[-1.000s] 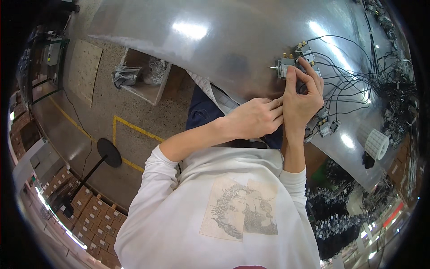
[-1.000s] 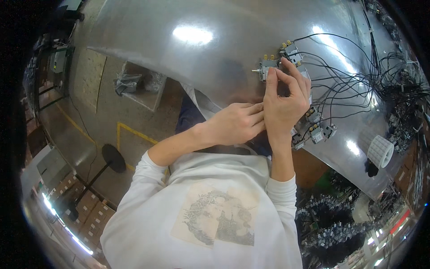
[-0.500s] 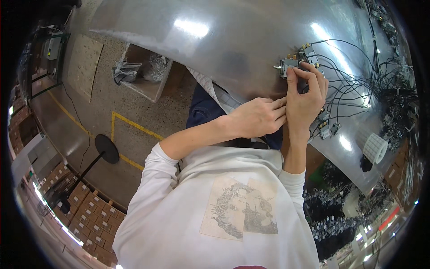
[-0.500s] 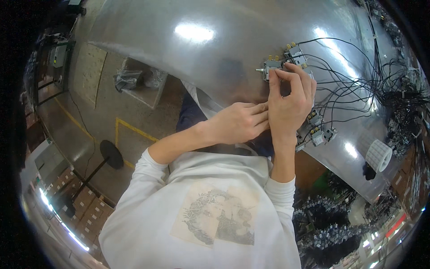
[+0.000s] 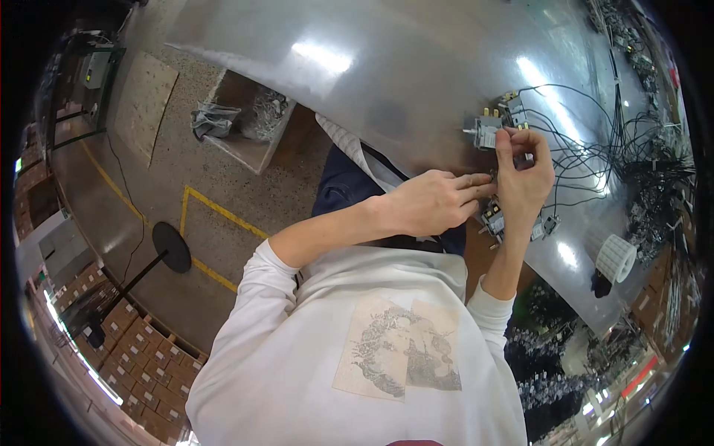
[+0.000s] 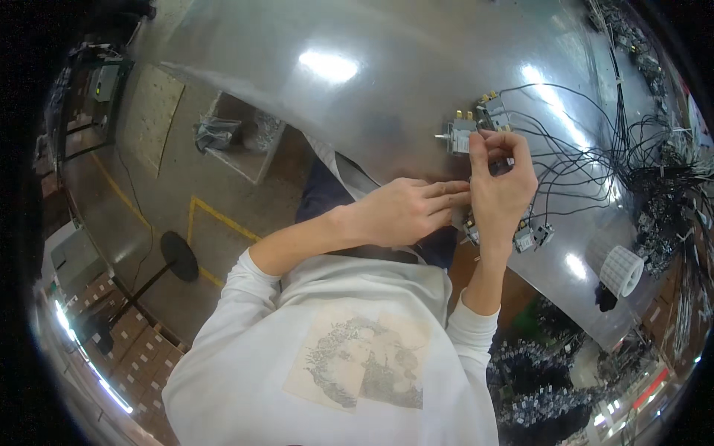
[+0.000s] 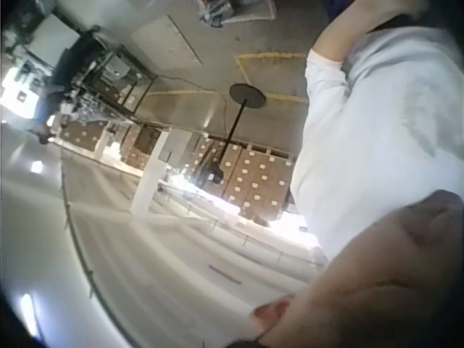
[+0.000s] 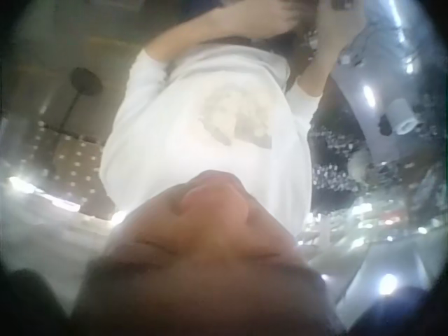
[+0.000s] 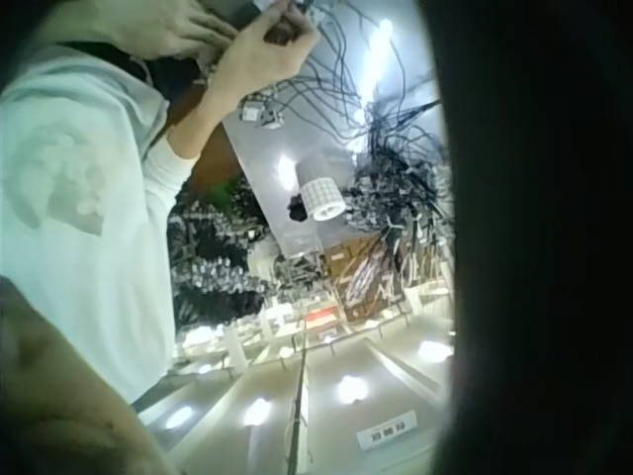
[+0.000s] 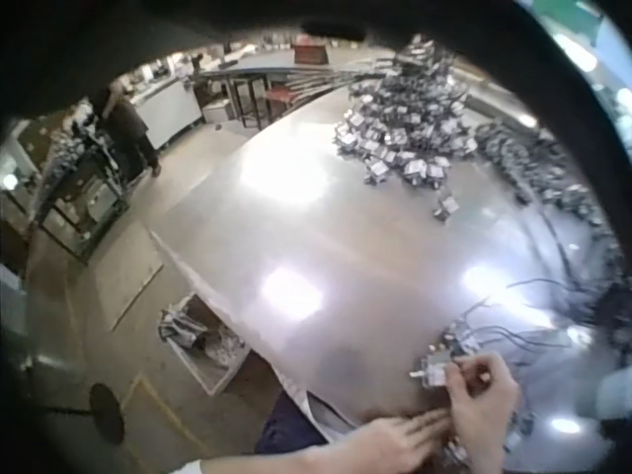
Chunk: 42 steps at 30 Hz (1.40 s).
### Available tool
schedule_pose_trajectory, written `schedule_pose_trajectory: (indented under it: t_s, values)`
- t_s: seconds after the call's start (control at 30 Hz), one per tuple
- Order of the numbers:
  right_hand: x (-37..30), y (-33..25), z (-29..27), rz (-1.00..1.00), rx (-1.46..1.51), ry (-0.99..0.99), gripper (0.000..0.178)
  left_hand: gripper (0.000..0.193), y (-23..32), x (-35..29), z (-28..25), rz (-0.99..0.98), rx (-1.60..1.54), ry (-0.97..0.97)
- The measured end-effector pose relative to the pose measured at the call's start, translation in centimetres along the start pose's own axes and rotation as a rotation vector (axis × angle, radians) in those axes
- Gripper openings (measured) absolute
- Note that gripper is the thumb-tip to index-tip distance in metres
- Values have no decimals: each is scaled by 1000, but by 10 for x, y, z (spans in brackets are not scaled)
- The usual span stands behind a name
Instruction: Assembling electronic components by connecting wires to modules on a workbench.
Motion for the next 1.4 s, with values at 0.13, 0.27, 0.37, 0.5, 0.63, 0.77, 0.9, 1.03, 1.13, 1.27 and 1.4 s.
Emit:
schedule_pose_trajectory:
  t_s: [0.13, 0.27, 0.37, 0.5, 0.63, 0.77, 0.9, 1.03, 1.13, 1.27, 1.4]
  values:
    - [-5, -20, 9, -119, -235, -2, 42, 21, -1, 2, -8, -17, -71, -12]
    - [-9, -34, 22, -309, -318, 46, 53, 21, -5, -1, -17, -32, -85, 17]
    - [-8, -34, 9, -290, -240, 69, 52, 21, -3, 0, -18, -37, -63, -43]
    - [-7, -38, -30, -192, -3, -34, 51, 18, -1, 6, -29, -85, -121, -24]
    - [-19, -24, -64, -294, 79, -246, 52, 23, -12, 6, -37, -108, -211, -10]
    - [-46, 5, -98, -221, 82, -492, 50, 12, -30, 9, -60, -140, -184, 33]
    - [-57, 1, -100, -358, -167, -525, 42, 9, -57, 18, -84, -343, -150, 40]
    - [-47, -12, -91, -294, -29, -384, 34, 16, -64, 36, -109, -470, -174, 134]
    - [-33, -21, -78, -129, 256, -179, 35, 20, -59, 53, -120, -445, -276, 170]
    - [-29, -48, -52, -207, 371, -82, 37, 20, -51, 63, -128, -429, -317, 169]
    - [-39, -38, -24, -141, 413, -169, 32, 19, -56, 61, -138, -443, -217, 172]
Point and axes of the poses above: each hand's wrist, its own x-axis towards the middle knuckle, its own z-axis out of the palm, y = z × x, the point moved 8 cm from there along x, towards the middle knuckle, and after that the axes turned 5 degrees about y, right-handed, at the moved point
